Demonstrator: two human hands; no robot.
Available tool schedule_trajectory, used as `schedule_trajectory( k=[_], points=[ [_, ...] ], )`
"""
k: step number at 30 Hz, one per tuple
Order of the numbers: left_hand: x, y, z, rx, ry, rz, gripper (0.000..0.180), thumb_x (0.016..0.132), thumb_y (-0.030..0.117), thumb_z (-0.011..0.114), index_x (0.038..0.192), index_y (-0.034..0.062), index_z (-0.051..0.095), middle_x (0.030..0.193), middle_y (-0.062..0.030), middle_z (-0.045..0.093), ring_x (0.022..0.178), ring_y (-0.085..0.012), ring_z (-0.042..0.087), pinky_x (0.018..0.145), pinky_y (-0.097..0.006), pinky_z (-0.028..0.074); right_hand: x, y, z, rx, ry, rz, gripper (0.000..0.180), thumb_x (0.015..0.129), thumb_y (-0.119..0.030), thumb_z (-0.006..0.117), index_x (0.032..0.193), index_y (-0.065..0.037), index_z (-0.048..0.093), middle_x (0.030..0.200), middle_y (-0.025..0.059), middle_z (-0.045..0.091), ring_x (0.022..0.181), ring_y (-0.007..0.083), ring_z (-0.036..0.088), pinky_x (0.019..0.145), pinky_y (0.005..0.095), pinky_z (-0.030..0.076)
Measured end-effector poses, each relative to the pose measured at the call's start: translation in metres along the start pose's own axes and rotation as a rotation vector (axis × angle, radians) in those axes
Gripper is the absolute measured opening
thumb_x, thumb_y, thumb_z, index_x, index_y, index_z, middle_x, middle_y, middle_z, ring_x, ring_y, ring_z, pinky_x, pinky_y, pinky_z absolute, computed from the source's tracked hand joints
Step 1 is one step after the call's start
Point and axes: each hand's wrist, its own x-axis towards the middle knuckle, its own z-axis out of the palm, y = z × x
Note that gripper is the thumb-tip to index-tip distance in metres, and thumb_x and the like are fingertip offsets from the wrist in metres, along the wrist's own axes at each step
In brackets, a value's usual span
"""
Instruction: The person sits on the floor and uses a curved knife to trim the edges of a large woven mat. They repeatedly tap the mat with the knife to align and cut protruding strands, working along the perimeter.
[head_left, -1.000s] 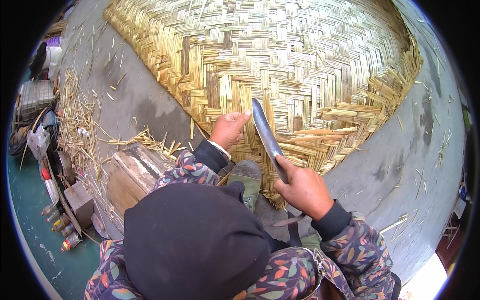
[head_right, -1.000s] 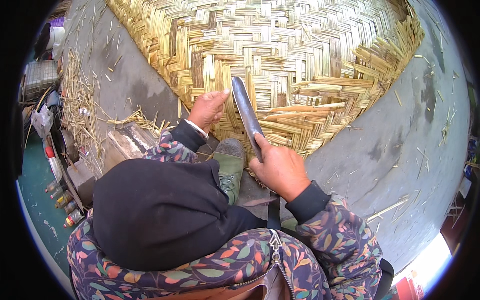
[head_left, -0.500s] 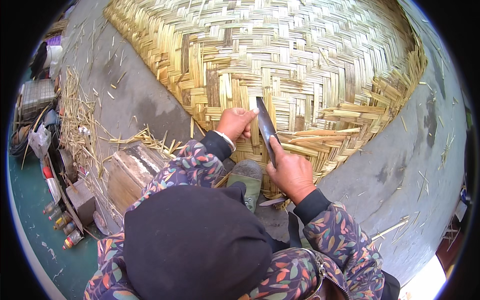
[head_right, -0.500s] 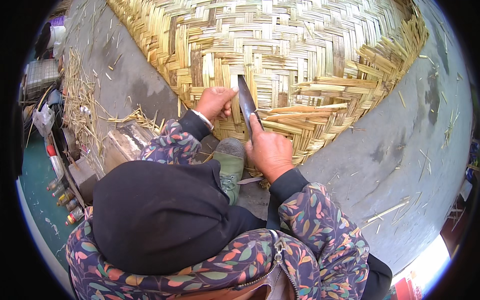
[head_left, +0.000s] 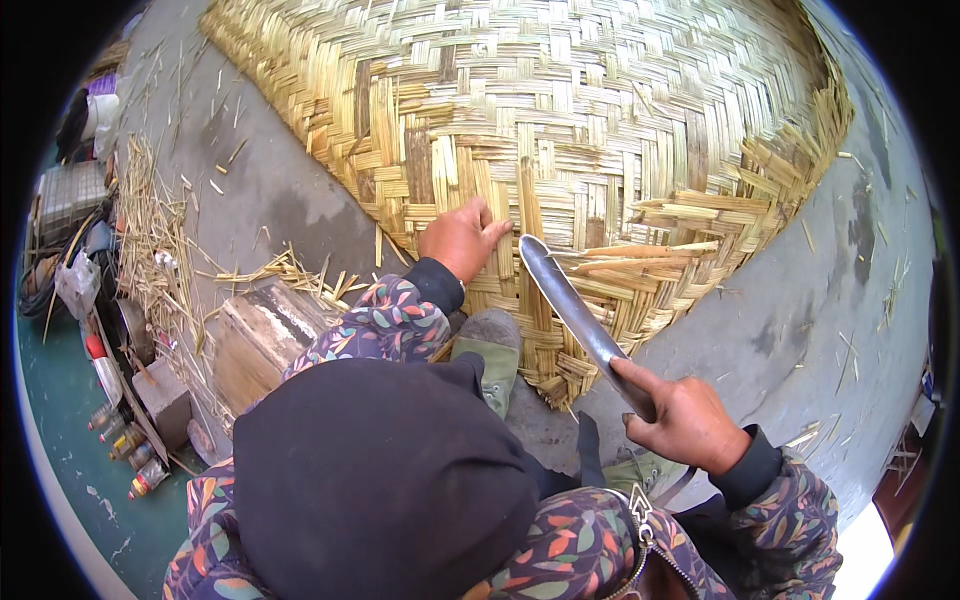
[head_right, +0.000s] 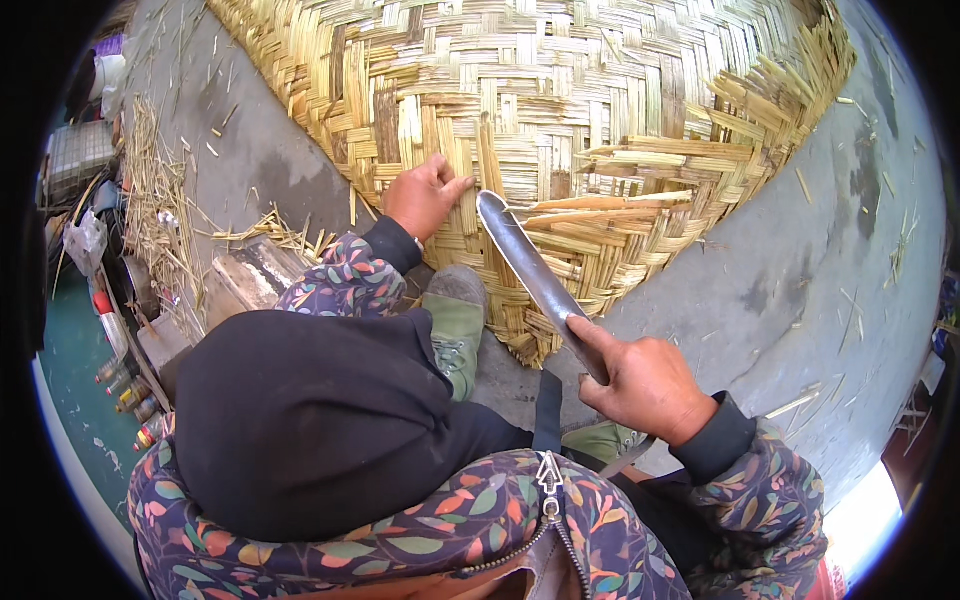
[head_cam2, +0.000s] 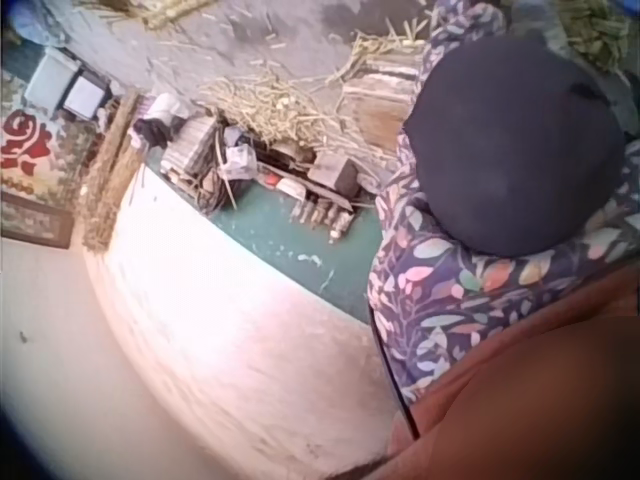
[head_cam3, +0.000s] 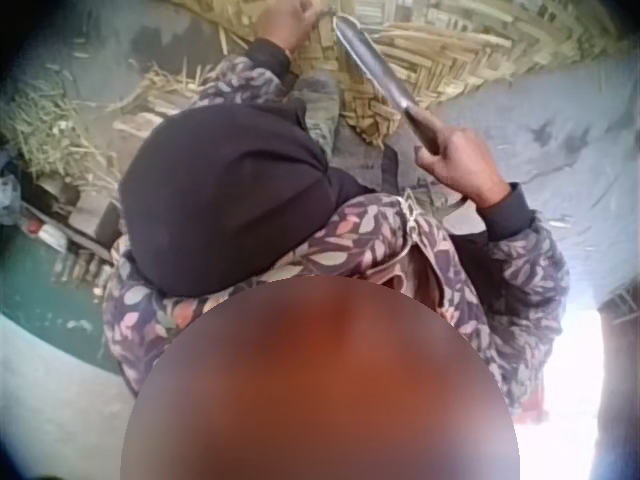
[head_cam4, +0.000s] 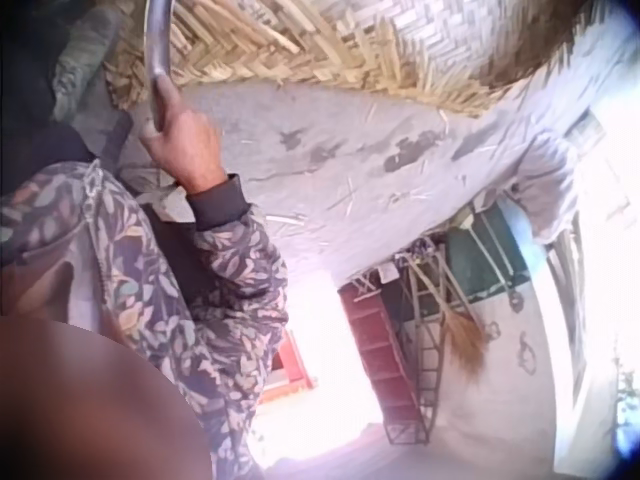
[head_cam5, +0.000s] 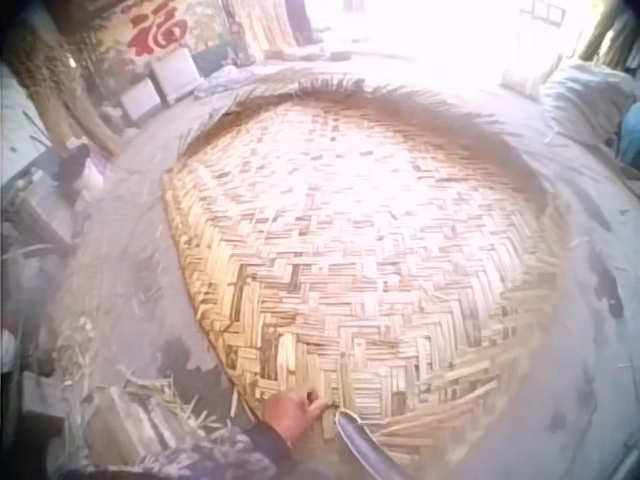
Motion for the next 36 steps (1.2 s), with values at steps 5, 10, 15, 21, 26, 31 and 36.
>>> schedule_trajectory(
  k=[5,10,15,21,26,31,36],
  points=[
    [0.005,0.015,0.008,-0.475,0.003,0.074,0.039,0.088,0.023,0.067,0.118,0.0006,0.061,0.09,-0.0148,0.07,0.068,-0.0273,0.068,0.06,-0.041,0.053,-0.004,-0.004,0.004,0.374,-0.12,-0.111,0.068,0.075,-0.021,0.066,0.141,-0.02,0.049,0.069,0.0193,0.061,0.059,0.0324,0.063,0.062,0.0389,0.052],
    [0.01,0.011,-0.013,-1.078,-0.578,-0.357,0.051,0.102,0.049,0.04,0.124,0.0046,0.054,0.105,-0.0094,0.066,0.06,-0.0097,0.063,0.049,-0.02,0.05,-0.007,-0.016,0.008,0.558,-0.241,-0.2,0.071,0.077,-0.02,0.065,0.145,-0.023,0.045,0.071,0.0163,0.061,0.059,0.0222,0.061,0.064,0.0329,0.05],
    [0.001,0.012,-0.021,-1.043,-0.784,-0.313,0.06,0.104,0.053,0.023,0.134,0.006,0.045,0.122,-0.0114,0.058,0.067,-0.0122,0.065,0.056,-0.023,0.053,-0.004,-0.023,0.011,0.579,-0.254,-0.248,0.071,0.077,-0.018,0.065,0.145,-0.023,0.045,0.075,0.0158,0.063,0.061,0.0204,0.061,0.065,0.032,0.05],
    [-0.013,0.0,-0.019,-1.197,-0.708,-0.33,0.054,0.105,0.048,0.027,0.131,0.0045,0.047,0.116,-0.0097,0.062,0.078,-0.0157,0.068,0.064,-0.025,0.054,0.001,-0.026,0.018,0.677,-0.286,-0.228,0.071,0.077,-0.017,0.065,0.145,-0.019,0.045,0.085,0.0133,0.067,0.07,0.0158,0.063,0.072,0.0299,0.051],
    [-0.014,-0.017,-0.01,-1.316,-0.751,-0.293,0.037,0.098,0.023,0.059,0.127,0.002,0.051,0.1,-0.0066,0.067,0.081,-0.0159,0.071,0.063,-0.019,0.056,0.002,-0.024,0.02,0.763,-0.308,-0.194,0.069,0.08,-0.013,0.063,0.146,-0.017,0.044,0.099,0.0098,0.069,0.081,0.0118,0.063,0.08,0.0286,0.05],
    [-0.01,-0.021,-0.004,-1.259,-0.757,-0.256,0.031,0.096,0.018,0.062,0.121,0.0018,0.056,0.099,-0.0054,0.067,0.08,-0.0118,0.07,0.065,-0.019,0.056,0.005,-0.021,0.022,0.842,-0.282,-0.201,0.068,0.082,-0.009,0.061,0.146,-0.014,0.043,0.119,0.0064,0.065,0.099,0.0086,0.058,0.09,0.0262,0.046],
    [-0.008,-0.021,-0.005,-1.241,-0.765,-0.268,0.026,0.095,0.014,0.062,0.117,0.0021,0.058,0.098,-0.005,0.067,0.079,-0.012,0.069,0.066,-0.02,0.057,0.007,-0.022,0.024,0.933,-0.315,-0.208,0.068,0.081,-0.008,0.061,0.147,-0.013,0.042,0.124,0.0056,0.063,0.103,0.0079,0.056,0.093,0.0251,0.044]
  ],
)
